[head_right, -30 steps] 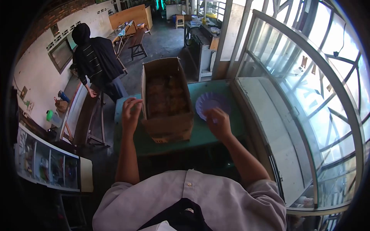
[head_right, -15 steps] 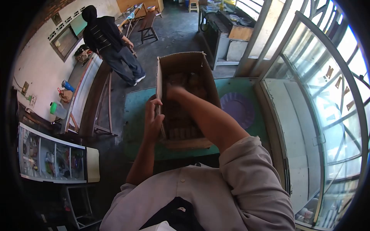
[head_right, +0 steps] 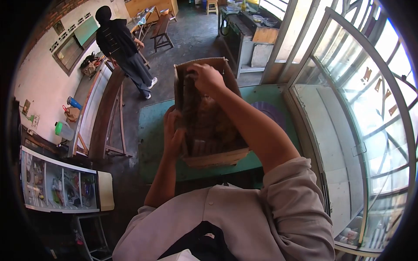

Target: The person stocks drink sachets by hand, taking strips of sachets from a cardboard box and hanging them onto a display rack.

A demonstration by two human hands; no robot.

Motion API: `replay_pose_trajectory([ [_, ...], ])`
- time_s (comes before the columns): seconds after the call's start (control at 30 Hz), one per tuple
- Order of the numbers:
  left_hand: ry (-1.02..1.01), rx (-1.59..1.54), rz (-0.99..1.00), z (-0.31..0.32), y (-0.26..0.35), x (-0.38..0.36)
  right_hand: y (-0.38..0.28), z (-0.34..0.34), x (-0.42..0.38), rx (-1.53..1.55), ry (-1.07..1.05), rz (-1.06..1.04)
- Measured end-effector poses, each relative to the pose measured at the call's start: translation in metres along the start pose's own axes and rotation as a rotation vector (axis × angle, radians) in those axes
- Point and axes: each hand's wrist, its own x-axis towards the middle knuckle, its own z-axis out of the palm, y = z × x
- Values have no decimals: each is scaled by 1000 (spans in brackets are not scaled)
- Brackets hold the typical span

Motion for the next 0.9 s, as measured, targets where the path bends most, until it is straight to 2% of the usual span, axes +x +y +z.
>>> replay_pose_trajectory([
  [0.1,-10,-114,-17,-3,3,-1,-33,-59,-1,57,238,-161],
  [0.13,-41,-73,-32,-4,4,0,-42,-80,-3,46,248,-157],
  [0.2,-86,-42,-30,-7,6,3,-61,-128,-7,60,424,-249],
  [0.27,-121,101,-75,-7,9,6,-71,-172,-11,35,695,-394],
  [0.3,-136,87,-53,-6,22,8,-68,-191,-16,113,736,-318],
  [0.37,-39,260,121,-7,65,11,-70,-232,-34,289,823,-291],
  [0.4,-56,237,146,-5,84,10,-79,-251,-52,354,839,-279],
  [0.47,-110,-75,329,1,120,1,-95,-279,-83,313,970,-357],
  [0.5,-233,-262,346,9,133,-10,-95,-293,-107,185,908,-345],
  [0.53,-358,-451,367,19,148,-17,-97,-299,-127,143,932,-347],
  [0.6,-754,-556,507,39,181,-24,-102,-309,-169,32,948,-334],
  [0.63,-786,-586,533,55,197,-31,-108,-315,-193,-107,921,-296],
  [0.67,-1003,-653,469,72,214,-40,-116,-320,-219,-244,891,-246],
  [0.7,-1229,-713,396,87,230,-53,-129,-323,-244,-230,875,-206],
  [0.73,-1278,-741,410,104,241,-67,-133,-329,-270,-334,846,-163],
  [0.8,-1446,-1063,-1,144,257,-99,-150,-338,-328,-465,790,3],
  [0.83,-1504,-1079,12,161,264,-116,-159,-342,-355,-465,791,31],
  [0.9,-1502,-1302,-65,191,285,-150,-184,-352,-408,-586,785,113],
])
